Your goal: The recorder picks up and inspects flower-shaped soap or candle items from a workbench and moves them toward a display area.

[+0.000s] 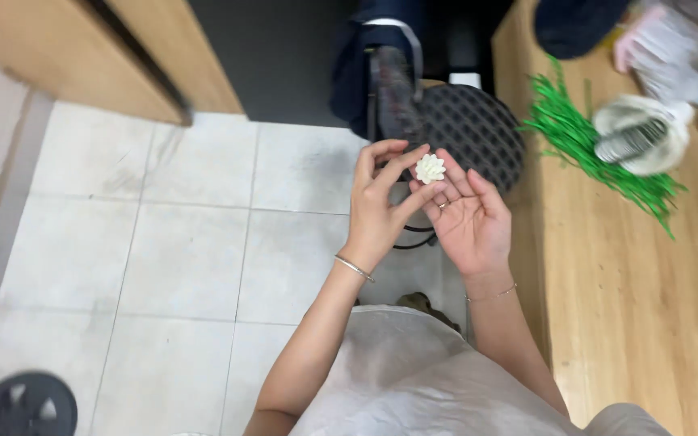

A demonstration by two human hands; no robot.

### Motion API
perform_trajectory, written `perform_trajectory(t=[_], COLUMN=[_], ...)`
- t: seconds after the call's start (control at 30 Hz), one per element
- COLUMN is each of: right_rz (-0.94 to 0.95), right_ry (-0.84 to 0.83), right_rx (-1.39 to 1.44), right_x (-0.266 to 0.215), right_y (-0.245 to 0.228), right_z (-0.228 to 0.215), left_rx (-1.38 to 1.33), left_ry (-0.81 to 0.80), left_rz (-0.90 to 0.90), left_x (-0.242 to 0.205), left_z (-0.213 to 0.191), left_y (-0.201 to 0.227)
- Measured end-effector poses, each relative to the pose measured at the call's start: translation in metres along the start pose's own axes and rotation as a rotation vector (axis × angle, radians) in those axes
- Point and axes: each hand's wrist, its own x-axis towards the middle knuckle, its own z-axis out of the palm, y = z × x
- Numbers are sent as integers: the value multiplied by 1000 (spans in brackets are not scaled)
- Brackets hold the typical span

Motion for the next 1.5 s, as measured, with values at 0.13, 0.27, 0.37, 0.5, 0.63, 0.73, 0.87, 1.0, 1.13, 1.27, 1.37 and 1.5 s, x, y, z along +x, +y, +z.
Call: perform_trajectory(t=[0.13,0.27,0.37,0.5,0.63,0.73,0.87,1.0,1.13,1.27,1.37,1.5], right_rz=[246,491,648,850,1044,1183,1295,1484,1623,1780,1886,1945], right_ry=[-83,-166,-239,-339,-417,-531,-565,-620,-722,-788,-856,-956], right_rx=[8,-10,-111,-115,-167,-229,-298,-240,-352,-421,-466,-527], right_x=[36,64,82,108,123,137,154,160,132,94,62,13], right_y=[60,115,156,210,262,301,344,398,438,482,514,559], right_z=[40,77,105,128,166,201,226,233,256,269,274,280], left_rx=[134,208,272,357,446,471,581,736,678,808,870,874], left_ry=[245,464,626,810,1033,1179,1320,1450,1640,1772,1893,2032], left_rz=[-39,-163,-190,-235,-238,-262,-286,-358,-446,-469,-468,-482], left_x=[-18,-40,-53,-64,-76,-72,-69,-86,-107,-142,-172,-217], left_z=[-68,-124,-161,-198,-233,-261,-290,-310,-323,-335,-347,-372], left_y=[-15,-15,-13,-12,-19,-28,-35,-43,-26,-11,-5,11])
